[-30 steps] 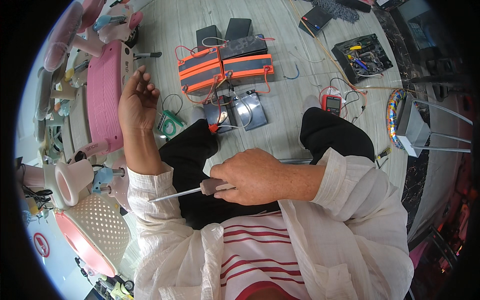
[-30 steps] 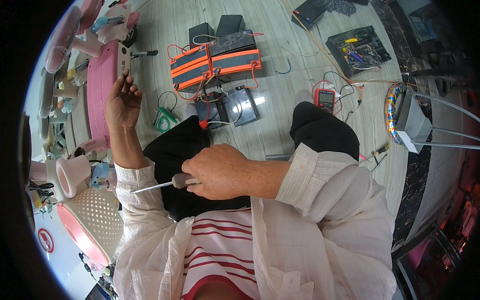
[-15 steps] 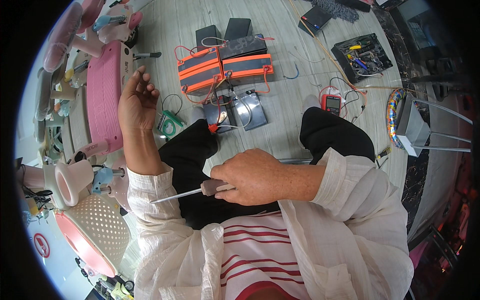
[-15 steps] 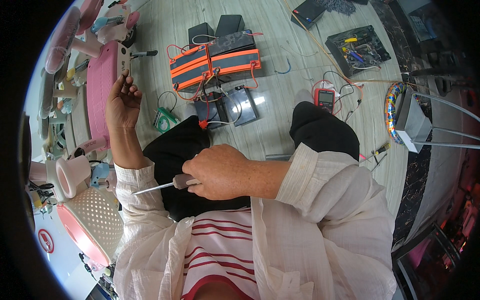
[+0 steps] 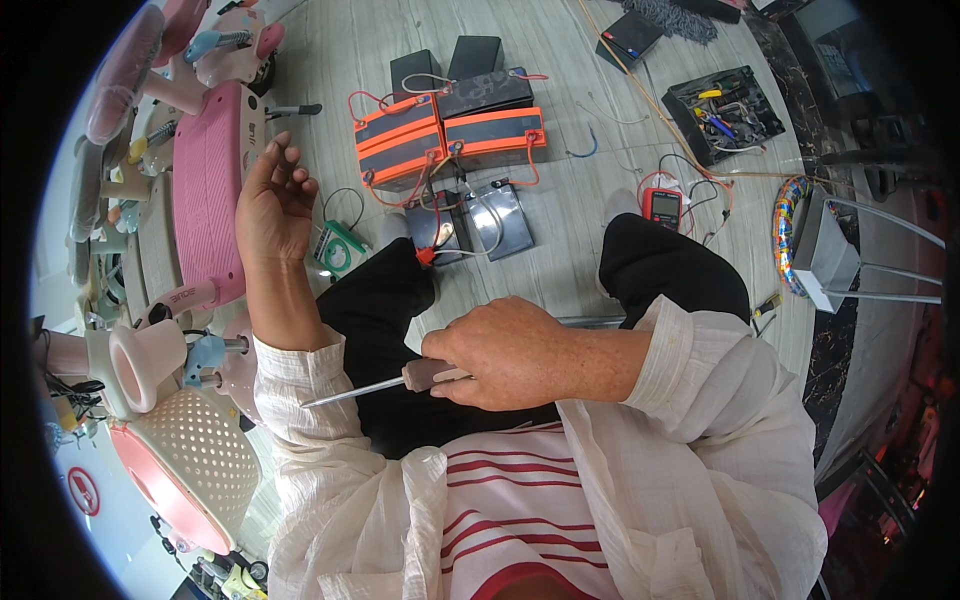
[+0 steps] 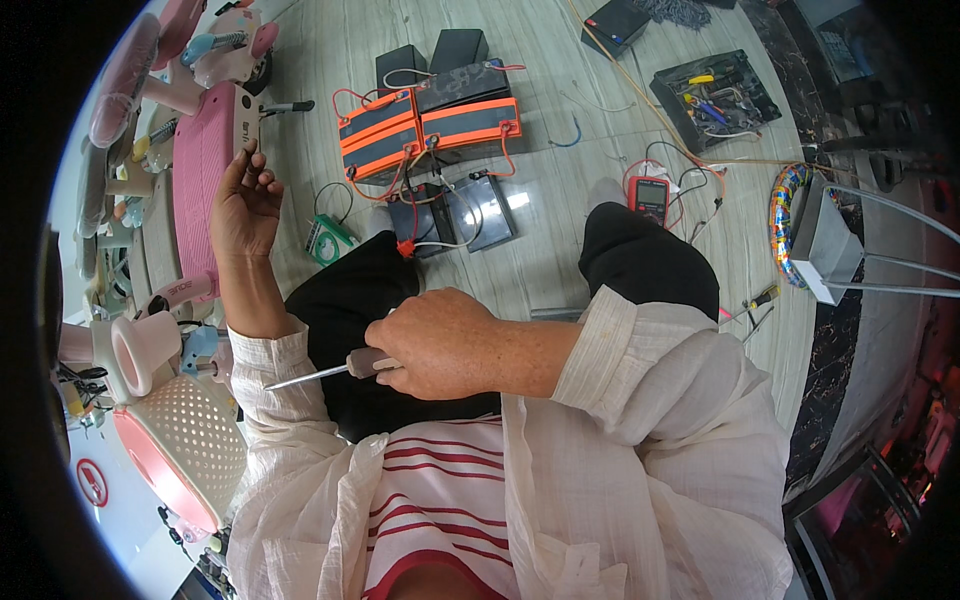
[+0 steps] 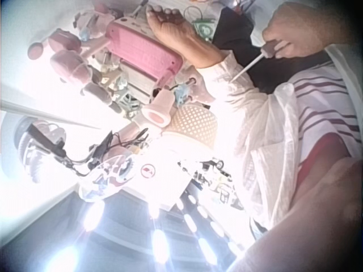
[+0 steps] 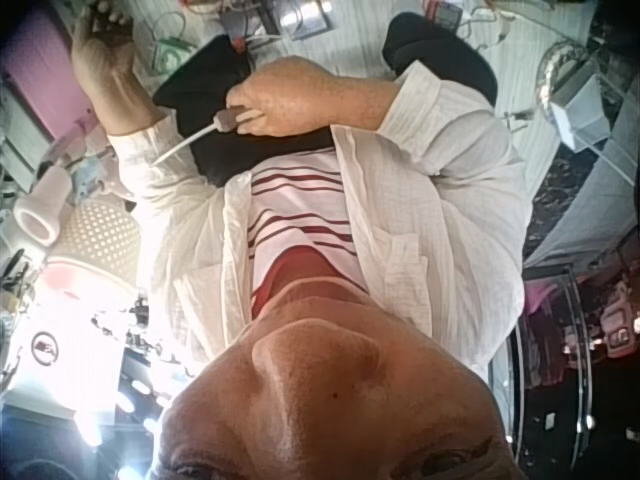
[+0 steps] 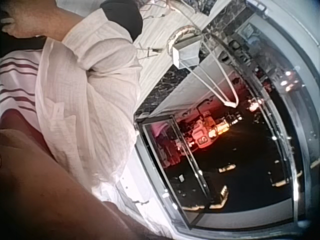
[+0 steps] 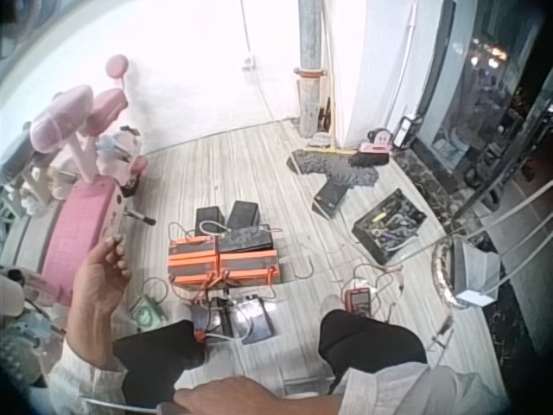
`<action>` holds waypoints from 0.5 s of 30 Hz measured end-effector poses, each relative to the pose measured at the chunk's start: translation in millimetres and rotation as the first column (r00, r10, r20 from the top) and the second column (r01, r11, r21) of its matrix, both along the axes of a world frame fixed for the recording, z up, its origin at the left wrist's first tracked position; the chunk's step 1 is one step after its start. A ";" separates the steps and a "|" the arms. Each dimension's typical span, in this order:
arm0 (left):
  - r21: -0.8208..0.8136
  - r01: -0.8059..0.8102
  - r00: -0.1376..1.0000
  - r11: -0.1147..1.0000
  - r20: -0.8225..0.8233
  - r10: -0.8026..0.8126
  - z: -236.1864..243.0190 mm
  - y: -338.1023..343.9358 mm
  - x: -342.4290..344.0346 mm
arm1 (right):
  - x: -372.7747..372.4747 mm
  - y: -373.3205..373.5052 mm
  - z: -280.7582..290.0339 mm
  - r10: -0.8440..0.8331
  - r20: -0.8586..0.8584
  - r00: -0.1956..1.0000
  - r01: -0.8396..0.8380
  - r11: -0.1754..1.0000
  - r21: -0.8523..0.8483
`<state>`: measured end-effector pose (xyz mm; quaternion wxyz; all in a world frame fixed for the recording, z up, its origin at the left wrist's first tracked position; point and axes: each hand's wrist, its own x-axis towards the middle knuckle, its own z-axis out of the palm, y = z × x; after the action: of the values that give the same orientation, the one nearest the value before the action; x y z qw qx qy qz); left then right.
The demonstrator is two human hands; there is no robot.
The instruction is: The person uses a screwdriver to tighten screws on an orange and black battery pack while sitting on the floor. They adjust wires and reposition the pack to access different terminals.
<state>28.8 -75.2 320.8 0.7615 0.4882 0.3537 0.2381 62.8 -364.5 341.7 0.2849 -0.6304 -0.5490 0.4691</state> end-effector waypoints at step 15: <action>0.010 0.005 1.000 1.000 -0.002 -0.005 0.0 -0.9 1.0 | 0.1 -1.0 -1.2 -0.005 0.000 1.000 0.005 1.000 0.010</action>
<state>29.8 -76.1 320.8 0.7593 0.4932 0.3521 0.2373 62.9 -365.5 340.5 0.2893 -0.6303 -0.5496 0.4658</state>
